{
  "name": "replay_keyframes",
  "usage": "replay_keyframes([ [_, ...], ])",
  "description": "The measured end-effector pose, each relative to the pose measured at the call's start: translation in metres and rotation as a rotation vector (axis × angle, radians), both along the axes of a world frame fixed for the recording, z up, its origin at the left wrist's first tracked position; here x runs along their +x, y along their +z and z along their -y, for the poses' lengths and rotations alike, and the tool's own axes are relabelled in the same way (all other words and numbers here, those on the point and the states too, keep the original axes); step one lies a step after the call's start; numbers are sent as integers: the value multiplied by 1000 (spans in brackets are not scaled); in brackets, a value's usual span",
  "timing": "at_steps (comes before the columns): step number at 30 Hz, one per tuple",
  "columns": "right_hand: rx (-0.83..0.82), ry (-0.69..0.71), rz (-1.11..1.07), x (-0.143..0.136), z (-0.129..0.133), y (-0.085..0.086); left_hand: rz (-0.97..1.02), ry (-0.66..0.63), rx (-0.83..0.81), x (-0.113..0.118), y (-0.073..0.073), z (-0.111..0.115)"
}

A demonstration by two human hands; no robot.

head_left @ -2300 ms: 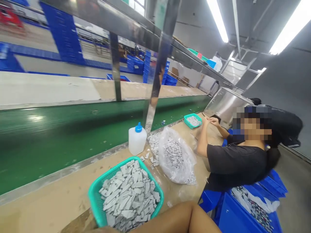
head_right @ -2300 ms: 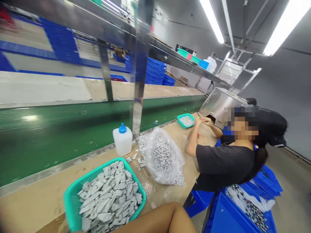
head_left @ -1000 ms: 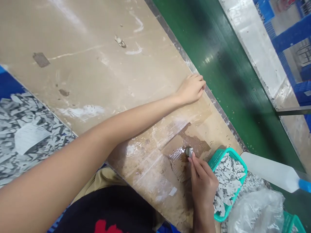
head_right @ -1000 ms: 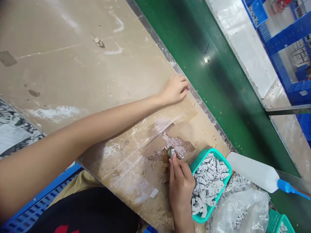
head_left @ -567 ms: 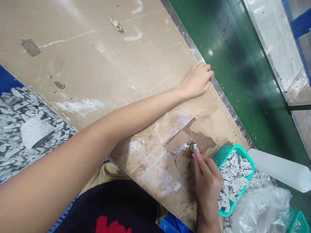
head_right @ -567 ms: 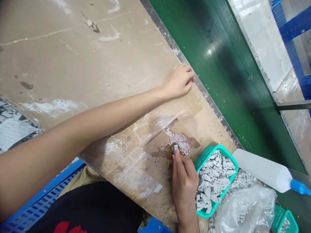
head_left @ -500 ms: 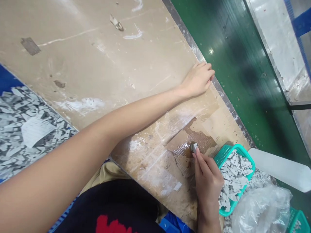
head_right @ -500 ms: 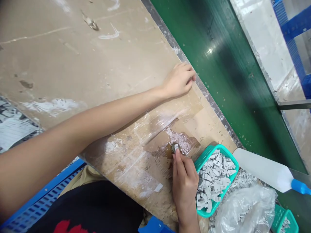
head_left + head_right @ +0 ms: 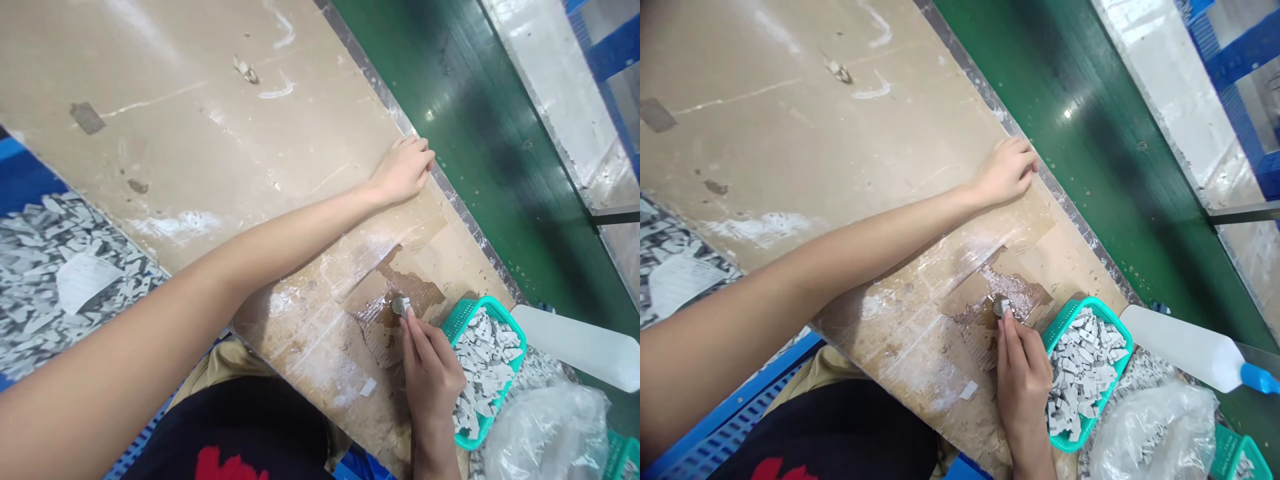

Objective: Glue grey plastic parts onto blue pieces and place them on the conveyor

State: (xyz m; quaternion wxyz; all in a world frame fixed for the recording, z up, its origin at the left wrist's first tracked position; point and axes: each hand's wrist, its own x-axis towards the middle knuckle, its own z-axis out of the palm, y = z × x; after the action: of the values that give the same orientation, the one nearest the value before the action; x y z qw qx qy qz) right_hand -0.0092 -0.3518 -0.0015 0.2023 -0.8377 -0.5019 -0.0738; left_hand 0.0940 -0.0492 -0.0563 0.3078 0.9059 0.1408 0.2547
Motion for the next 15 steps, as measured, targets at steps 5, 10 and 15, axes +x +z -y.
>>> replay_keyframes([
  [5, 39, -28, -46, 0, -1, -1, 26, 8, 55, 1, 2, -2],
  [10, 21, -64, -33, -1, -5, -1, -42, -12, 69, -1, 13, -1],
  [15, -15, -79, 98, 3, -7, -5, -140, -27, 100, -2, 35, 3],
])
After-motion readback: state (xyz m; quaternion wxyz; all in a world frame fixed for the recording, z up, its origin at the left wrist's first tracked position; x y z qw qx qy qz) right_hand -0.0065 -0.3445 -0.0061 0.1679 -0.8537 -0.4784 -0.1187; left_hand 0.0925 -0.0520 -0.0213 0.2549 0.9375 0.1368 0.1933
